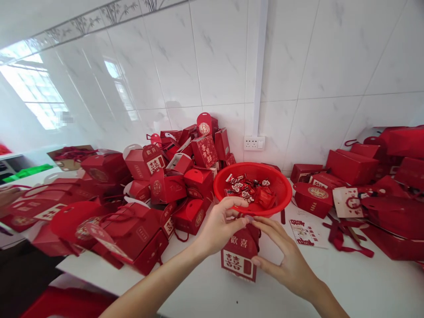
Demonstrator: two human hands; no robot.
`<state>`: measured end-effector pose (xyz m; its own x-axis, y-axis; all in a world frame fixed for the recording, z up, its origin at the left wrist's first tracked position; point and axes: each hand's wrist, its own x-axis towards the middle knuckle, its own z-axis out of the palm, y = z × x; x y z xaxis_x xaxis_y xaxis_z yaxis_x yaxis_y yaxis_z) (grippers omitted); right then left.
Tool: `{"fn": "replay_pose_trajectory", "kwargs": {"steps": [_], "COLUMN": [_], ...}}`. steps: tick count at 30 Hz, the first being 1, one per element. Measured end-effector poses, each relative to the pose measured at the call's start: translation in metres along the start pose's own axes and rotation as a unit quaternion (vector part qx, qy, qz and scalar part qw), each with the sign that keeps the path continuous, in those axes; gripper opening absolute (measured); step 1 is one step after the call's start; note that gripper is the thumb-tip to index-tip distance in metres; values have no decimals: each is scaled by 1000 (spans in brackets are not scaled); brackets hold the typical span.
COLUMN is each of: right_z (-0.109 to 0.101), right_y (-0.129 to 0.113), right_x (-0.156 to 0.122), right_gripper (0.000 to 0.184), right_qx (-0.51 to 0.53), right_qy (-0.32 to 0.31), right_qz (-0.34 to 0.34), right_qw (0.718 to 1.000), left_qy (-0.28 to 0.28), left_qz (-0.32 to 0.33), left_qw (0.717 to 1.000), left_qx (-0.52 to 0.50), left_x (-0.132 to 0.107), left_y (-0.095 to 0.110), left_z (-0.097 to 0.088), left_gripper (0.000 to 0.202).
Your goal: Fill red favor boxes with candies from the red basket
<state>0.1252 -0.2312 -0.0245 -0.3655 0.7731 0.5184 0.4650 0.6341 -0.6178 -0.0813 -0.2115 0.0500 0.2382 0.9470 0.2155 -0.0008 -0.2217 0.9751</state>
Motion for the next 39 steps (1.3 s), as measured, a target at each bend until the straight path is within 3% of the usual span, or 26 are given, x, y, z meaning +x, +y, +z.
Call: {"fn": "replay_pose_trajectory", "kwargs": {"steps": [6, 11, 18, 22, 26, 28, 31, 35, 39], "right_z": [3, 6, 10, 11, 12, 12, 14, 19, 24], "right_y": [10, 12, 15, 16, 17, 17, 19, 22, 25], "right_x": [-10, -15, -18, -20, -21, -21, -23, -26, -27], "right_gripper": [56, 58, 58, 59, 59, 59, 58, 58, 55], "right_qx": [5, 7, -9, -13, -12, -14, -13, 2, 7], "right_qy": [20, -5, -37, -37, -39, -44, -49, -67, -91], "right_qz": [14, 51, 69, 59, 44, 39, 39, 38, 39], "right_qw": [1000, 999, 997, 997, 998, 998, 998, 997, 995], "left_qy": [-12, -100, -230, -310, -332, -324, -294, -250, -95], "left_qz": [16, 14, -29, -68, -57, -27, 9, -9, -88], "left_qw": [998, 976, 860, 791, 748, 756, 803, 836, 844], "left_qx": [51, 191, 454, 523, 572, 568, 519, 489, 521], "left_x": [3, 3, 4, 8, 8, 9, 17, 41, 75], "left_y": [-3, 1, 40, 53, 54, 55, 67, 106, 158], "left_z": [-15, -30, -35, -34, -36, -39, -47, -65, -92], "left_gripper": [23, 30, 58, 63, 75, 69, 59, 46, 29]}}
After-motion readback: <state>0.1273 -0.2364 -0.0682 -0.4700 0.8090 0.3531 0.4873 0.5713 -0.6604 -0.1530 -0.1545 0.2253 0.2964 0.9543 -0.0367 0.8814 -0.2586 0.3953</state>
